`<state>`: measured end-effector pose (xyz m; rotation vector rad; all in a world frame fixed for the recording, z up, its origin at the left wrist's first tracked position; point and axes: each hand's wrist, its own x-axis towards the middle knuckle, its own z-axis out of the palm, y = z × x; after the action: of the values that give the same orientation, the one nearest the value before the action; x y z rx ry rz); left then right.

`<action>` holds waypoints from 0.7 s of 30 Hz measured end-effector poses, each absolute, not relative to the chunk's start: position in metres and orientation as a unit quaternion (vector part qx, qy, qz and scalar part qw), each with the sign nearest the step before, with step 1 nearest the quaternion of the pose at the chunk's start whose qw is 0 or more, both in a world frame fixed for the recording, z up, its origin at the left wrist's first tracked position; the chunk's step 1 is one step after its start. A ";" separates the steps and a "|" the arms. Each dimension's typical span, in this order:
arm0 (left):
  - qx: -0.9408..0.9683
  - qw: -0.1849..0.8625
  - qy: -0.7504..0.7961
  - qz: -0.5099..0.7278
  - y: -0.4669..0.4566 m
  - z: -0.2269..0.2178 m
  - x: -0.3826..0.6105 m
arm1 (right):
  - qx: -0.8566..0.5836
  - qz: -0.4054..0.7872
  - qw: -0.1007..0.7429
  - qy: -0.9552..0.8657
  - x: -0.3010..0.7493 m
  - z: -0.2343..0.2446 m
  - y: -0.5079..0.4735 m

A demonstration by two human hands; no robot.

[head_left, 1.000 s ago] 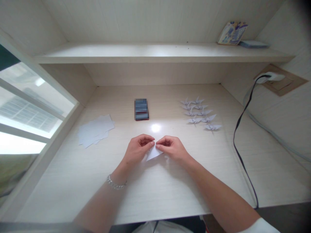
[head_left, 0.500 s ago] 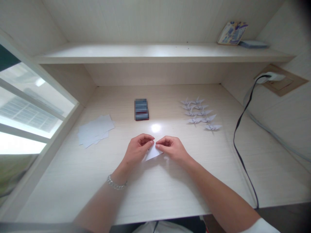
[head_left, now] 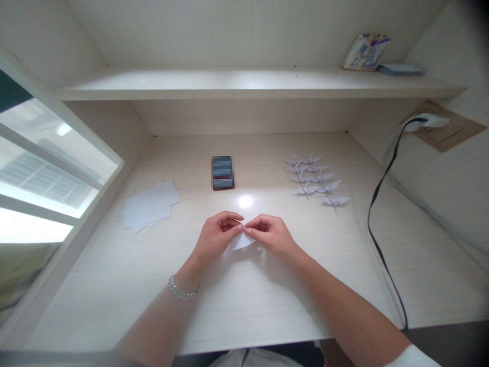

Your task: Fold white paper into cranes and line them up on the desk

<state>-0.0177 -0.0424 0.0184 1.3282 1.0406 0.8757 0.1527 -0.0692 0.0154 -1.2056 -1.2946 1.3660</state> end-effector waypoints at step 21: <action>0.566 0.560 0.469 0.382 -0.043 0.017 -0.013 | -0.493 0.566 0.449 -0.485 0.148 0.014 -0.069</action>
<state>-0.0126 -0.0429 0.0167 1.3341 1.1065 0.9003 0.1481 -0.0689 0.0139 -1.2195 -1.2010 1.3990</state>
